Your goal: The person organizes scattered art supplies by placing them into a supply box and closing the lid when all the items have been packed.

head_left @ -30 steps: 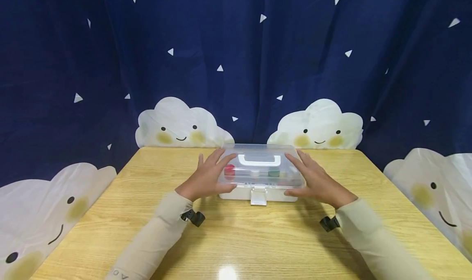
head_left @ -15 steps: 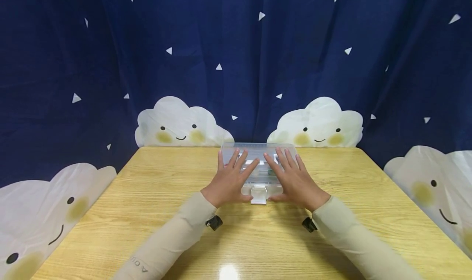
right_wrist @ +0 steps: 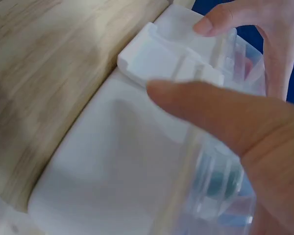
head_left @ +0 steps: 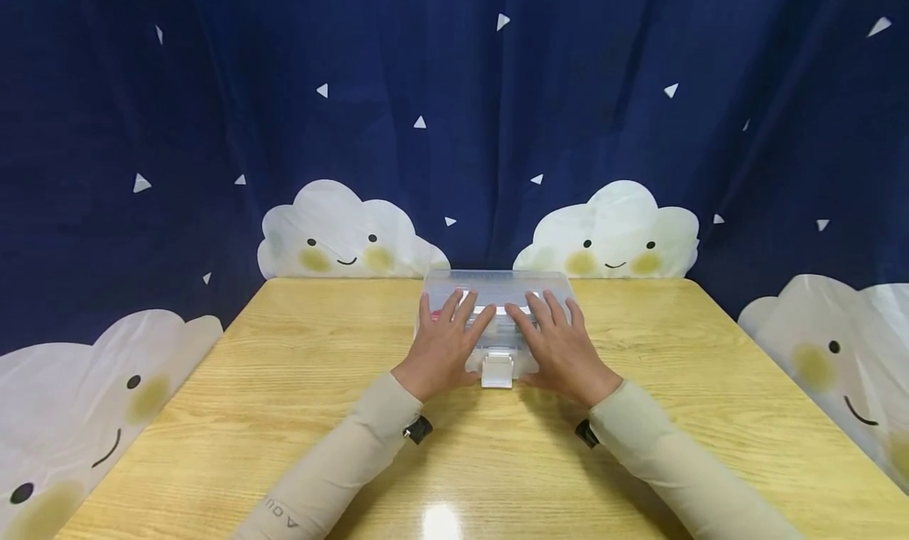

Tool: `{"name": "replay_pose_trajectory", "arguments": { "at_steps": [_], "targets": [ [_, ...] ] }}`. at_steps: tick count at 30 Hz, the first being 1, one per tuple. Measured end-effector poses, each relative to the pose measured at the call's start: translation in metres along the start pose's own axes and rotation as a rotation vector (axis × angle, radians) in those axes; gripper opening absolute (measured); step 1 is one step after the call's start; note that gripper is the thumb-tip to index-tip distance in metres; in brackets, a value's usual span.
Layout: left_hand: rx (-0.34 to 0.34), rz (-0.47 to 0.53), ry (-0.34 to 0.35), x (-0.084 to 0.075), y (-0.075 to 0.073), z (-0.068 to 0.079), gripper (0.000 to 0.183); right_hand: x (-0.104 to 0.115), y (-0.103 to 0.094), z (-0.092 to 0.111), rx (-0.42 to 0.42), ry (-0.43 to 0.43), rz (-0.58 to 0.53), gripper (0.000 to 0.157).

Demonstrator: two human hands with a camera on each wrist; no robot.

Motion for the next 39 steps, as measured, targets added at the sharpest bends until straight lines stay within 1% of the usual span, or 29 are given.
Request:
{"name": "replay_pose_trajectory", "arguments": {
  "at_steps": [3, 8, 14, 18, 20, 22, 24, 26, 29, 32, 34, 37, 39],
  "targets": [
    [-0.025, -0.013, -0.009, 0.0003, 0.0015, -0.0004, 0.107, 0.0004, 0.0013, -0.0007, -0.029, 0.001, 0.031, 0.11],
    [-0.067, -0.038, -0.035, 0.0002, 0.003, -0.0026, 0.094, 0.0008, 0.0027, -0.0011, -0.109, -0.004, 0.088, 0.097],
    [-0.106, -0.071, -0.066, 0.0005, 0.0029, -0.0023, 0.086, 0.0012, 0.0039, -0.0042, -0.171, 0.004, 0.08, 0.094],
    [-0.113, -0.072, -0.075, 0.0012, 0.0027, -0.0016, 0.085, 0.0013, 0.005, -0.0056, -0.183, 0.011, 0.074, 0.094],
    [-0.113, -0.075, -0.074, 0.0012, 0.0037, -0.0016, 0.087, 0.001, 0.0059, -0.0053, -0.179, 0.009, 0.07, 0.096],
    [-0.109, -0.071, -0.07, 0.0011, 0.0044, -0.0017, 0.088, 0.0003, 0.0066, -0.0043, -0.174, 0.003, 0.058, 0.097],
    [-0.111, -0.066, -0.061, 0.0009, 0.0048, -0.0016, 0.089, -0.0001, 0.006, -0.0035, -0.17, -0.004, 0.035, 0.096],
    [-0.103, -0.049, -0.051, 0.0011, 0.0041, -0.0011, 0.089, -0.0003, 0.0046, -0.0031, -0.159, -0.004, 0.001, 0.091],
    [-0.082, -0.02, -0.037, 0.0019, 0.002, -0.001, 0.084, -0.0008, 0.0025, -0.0036, -0.132, 0.019, -0.06, 0.078],
    [-0.066, 0.022, -0.037, 0.0032, -0.0007, -0.0016, 0.072, -0.0014, 0.0008, -0.0046, -0.105, 0.051, -0.121, 0.067],
    [-0.067, 0.05, -0.043, 0.0036, -0.0024, -0.002, 0.062, -0.0017, 0.0, -0.0048, -0.104, 0.066, -0.15, 0.06],
    [-0.088, 0.096, -0.061, 0.0035, -0.0042, -0.0024, 0.05, -0.0018, -0.0007, -0.0047, -0.138, 0.076, -0.179, 0.052],
    [-0.107, 0.118, -0.08, 0.0031, -0.0045, -0.0023, 0.046, -0.0014, -0.0008, -0.0046, -0.164, 0.081, -0.192, 0.05]
  ]
}}
Point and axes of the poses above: each hand's wrist, its own z-axis away from the middle knuckle, its own y-axis out of the palm, x = y × z, the point moved 4 cm from there along -z, towards the middle knuckle, and after that the axes turned 8 degrees about -z, right-handed, at the moved point
